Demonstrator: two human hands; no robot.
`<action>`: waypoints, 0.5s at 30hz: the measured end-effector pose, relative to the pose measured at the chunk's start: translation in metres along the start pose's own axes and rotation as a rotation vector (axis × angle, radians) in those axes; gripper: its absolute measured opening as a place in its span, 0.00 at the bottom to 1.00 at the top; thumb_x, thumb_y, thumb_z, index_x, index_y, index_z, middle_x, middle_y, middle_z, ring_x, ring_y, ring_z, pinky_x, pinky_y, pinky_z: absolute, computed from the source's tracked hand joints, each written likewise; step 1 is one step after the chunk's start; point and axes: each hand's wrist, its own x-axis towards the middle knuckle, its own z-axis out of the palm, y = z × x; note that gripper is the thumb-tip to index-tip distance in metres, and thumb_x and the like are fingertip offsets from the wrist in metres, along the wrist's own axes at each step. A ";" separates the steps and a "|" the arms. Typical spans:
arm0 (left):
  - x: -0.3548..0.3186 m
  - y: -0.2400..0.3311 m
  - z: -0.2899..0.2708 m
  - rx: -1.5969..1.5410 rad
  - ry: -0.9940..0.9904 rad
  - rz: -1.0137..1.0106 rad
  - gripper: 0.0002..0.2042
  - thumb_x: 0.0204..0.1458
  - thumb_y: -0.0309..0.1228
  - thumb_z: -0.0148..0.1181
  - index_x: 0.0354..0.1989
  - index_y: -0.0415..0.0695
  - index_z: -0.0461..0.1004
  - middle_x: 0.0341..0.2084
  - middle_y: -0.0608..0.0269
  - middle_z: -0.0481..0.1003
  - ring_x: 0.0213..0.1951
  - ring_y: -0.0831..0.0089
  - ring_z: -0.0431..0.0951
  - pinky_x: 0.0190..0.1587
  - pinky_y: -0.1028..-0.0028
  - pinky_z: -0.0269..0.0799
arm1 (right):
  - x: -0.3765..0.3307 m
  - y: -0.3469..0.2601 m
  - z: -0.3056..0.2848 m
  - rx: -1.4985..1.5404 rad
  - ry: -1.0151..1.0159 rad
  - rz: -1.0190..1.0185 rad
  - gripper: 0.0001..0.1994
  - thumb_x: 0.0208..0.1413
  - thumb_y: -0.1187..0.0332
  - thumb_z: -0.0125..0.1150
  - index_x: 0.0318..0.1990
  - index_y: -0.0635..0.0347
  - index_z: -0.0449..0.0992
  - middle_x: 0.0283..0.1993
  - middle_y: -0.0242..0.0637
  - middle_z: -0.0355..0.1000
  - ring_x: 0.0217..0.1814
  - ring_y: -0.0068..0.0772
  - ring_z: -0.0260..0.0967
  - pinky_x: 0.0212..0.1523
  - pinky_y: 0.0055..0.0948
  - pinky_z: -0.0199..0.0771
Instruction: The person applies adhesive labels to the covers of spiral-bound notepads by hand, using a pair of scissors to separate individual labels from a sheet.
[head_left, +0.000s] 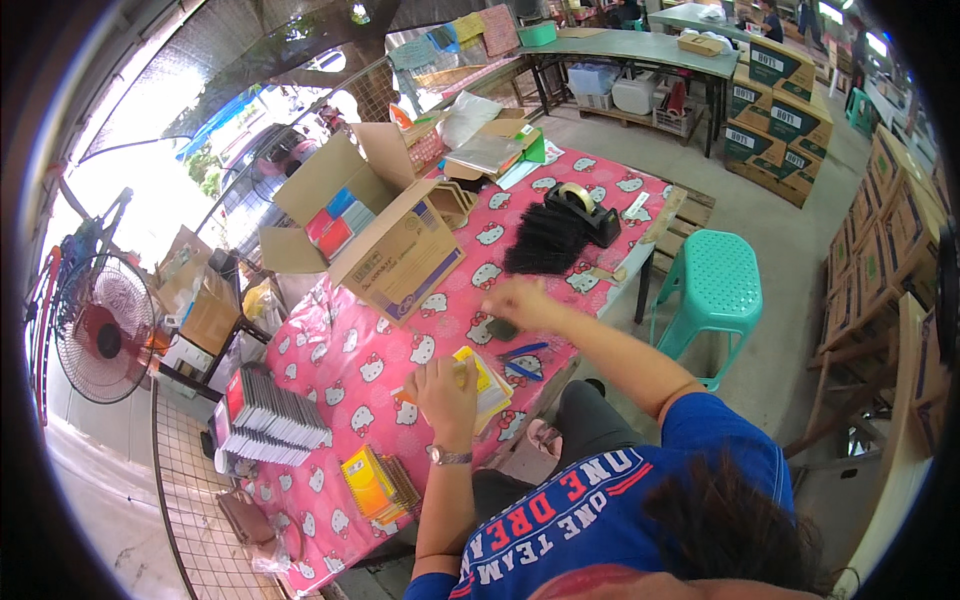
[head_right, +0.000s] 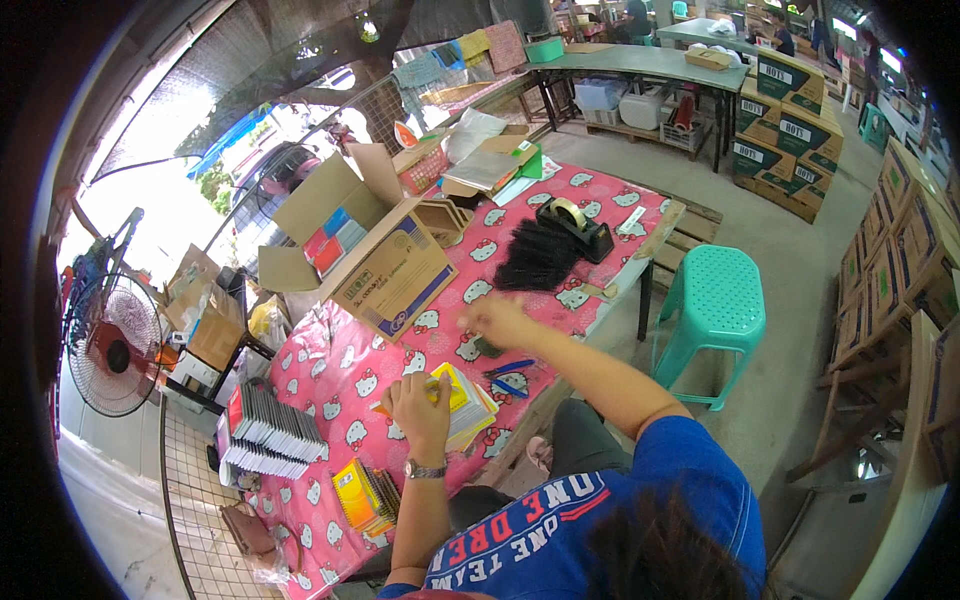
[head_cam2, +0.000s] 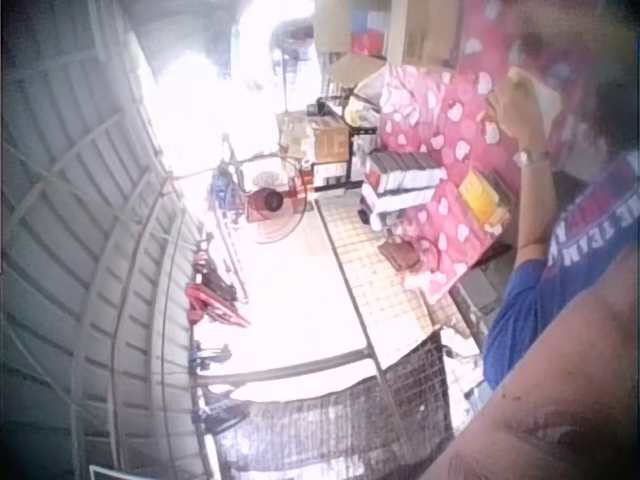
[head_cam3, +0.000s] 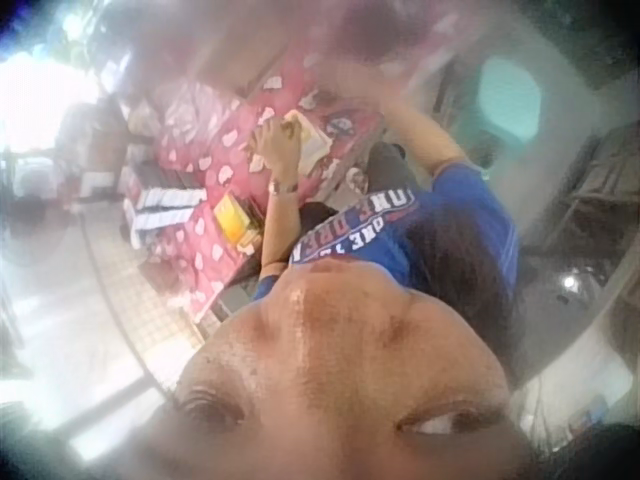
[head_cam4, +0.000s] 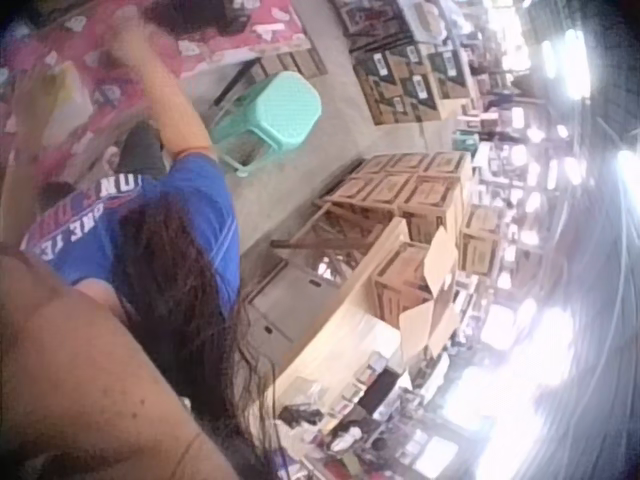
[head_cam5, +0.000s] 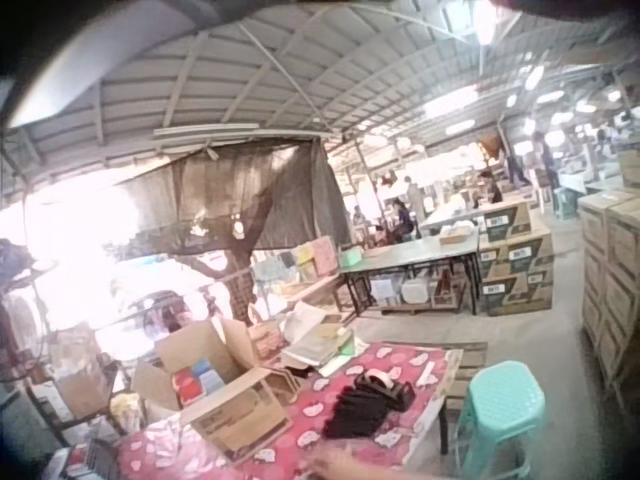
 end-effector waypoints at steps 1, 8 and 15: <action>0.003 0.005 0.001 -0.029 -0.050 0.007 0.11 0.49 0.38 0.62 0.29 0.44 0.71 0.27 0.61 0.72 0.37 0.60 0.70 0.50 0.59 0.59 | -0.013 0.001 0.007 0.123 -0.010 -0.125 0.13 0.56 0.54 0.58 0.45 0.42 0.79 0.44 0.33 0.75 0.47 0.37 0.70 0.48 0.57 0.57; -0.003 -0.017 -0.009 -0.076 -0.172 0.125 0.10 0.53 0.36 0.58 0.35 0.42 0.71 0.32 0.58 0.71 0.41 0.59 0.69 0.49 0.59 0.59 | -0.033 -0.068 -0.005 0.477 -0.088 -0.305 0.08 0.58 0.64 0.57 0.43 0.47 0.79 0.34 0.33 0.69 0.43 0.36 0.69 0.49 0.45 0.59; -0.004 -0.009 -0.012 -0.238 -0.115 0.057 0.08 0.53 0.33 0.60 0.38 0.43 0.72 0.31 0.55 0.74 0.40 0.58 0.70 0.48 0.61 0.60 | -0.034 -0.065 -0.003 0.133 0.043 -0.341 0.11 0.56 0.68 0.57 0.46 0.46 0.78 0.39 0.30 0.70 0.48 0.33 0.68 0.50 0.44 0.56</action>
